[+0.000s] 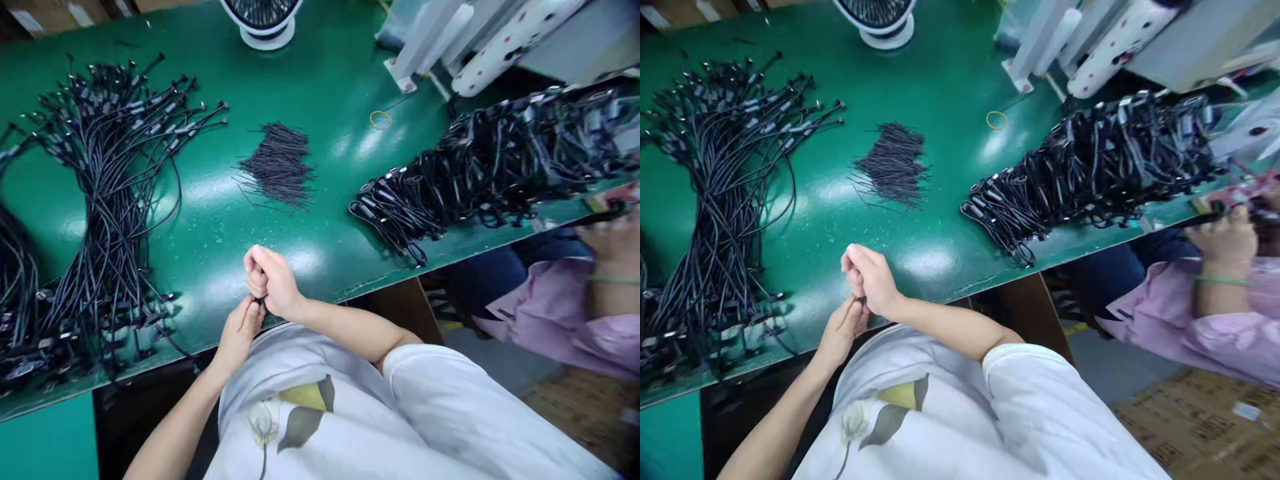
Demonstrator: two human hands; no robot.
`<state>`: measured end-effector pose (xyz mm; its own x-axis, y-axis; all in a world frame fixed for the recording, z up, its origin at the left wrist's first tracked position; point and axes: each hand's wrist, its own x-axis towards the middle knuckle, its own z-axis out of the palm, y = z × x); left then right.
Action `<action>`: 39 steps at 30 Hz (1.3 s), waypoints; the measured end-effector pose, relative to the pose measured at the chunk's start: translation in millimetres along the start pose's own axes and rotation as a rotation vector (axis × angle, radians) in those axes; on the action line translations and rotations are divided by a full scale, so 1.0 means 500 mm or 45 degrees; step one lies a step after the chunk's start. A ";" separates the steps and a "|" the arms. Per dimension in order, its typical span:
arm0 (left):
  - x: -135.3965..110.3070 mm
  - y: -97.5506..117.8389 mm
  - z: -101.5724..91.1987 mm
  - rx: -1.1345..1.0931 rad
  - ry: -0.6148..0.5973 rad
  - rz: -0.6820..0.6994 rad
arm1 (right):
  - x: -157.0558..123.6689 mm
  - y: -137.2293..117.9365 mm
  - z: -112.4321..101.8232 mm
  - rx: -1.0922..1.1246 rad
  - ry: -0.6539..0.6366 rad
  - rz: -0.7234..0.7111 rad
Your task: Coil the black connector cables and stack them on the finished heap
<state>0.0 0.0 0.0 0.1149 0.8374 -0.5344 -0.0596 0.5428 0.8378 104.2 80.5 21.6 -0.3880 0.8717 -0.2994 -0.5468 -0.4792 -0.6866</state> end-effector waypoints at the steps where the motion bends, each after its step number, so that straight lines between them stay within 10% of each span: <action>1: 0.003 0.000 -0.002 -0.054 -0.012 -0.031 | 0.008 -0.014 -0.012 -0.188 -0.113 -0.046; 4: 0.008 0.008 -0.012 -0.226 -0.011 -0.078 | 0.039 -0.072 -0.069 -0.861 -0.235 -0.288; 7: 0.009 0.031 -0.027 -0.425 0.060 -0.056 | 0.080 -0.149 -0.157 -1.780 0.000 -0.753; 14: 0.009 0.073 -0.031 -0.570 -0.004 -0.021 | 0.144 -0.218 -0.247 -2.864 -0.157 -0.530; 18: 0.004 0.076 -0.023 -0.564 0.020 0.022 | 0.112 -0.216 -0.214 -2.883 -0.103 -0.633; 21: 0.001 0.080 -0.009 -0.564 -0.008 0.067 | 0.057 -0.174 -0.165 -2.395 -0.007 -0.619; 27: 0.018 0.069 0.003 -0.510 0.048 0.156 | -0.026 -0.039 -0.077 -1.560 -0.439 -0.371; 32: 0.033 0.031 -0.019 -0.060 0.239 0.298 | -0.031 -0.024 -0.079 -2.245 -0.453 -0.985; 36: 0.033 0.024 -0.033 0.408 0.254 0.376 | -0.021 -0.058 -0.069 -2.616 -0.952 -1.623; 39: 0.026 0.030 -0.042 0.411 0.106 0.270 | -0.014 -0.083 -0.050 -2.653 -1.322 -1.748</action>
<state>-20.1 20.2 3.5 0.0517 0.9385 -0.3415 0.2431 0.3198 0.9158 148.1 96.7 35.6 -0.9534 -0.0624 0.2952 0.0055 0.9746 0.2239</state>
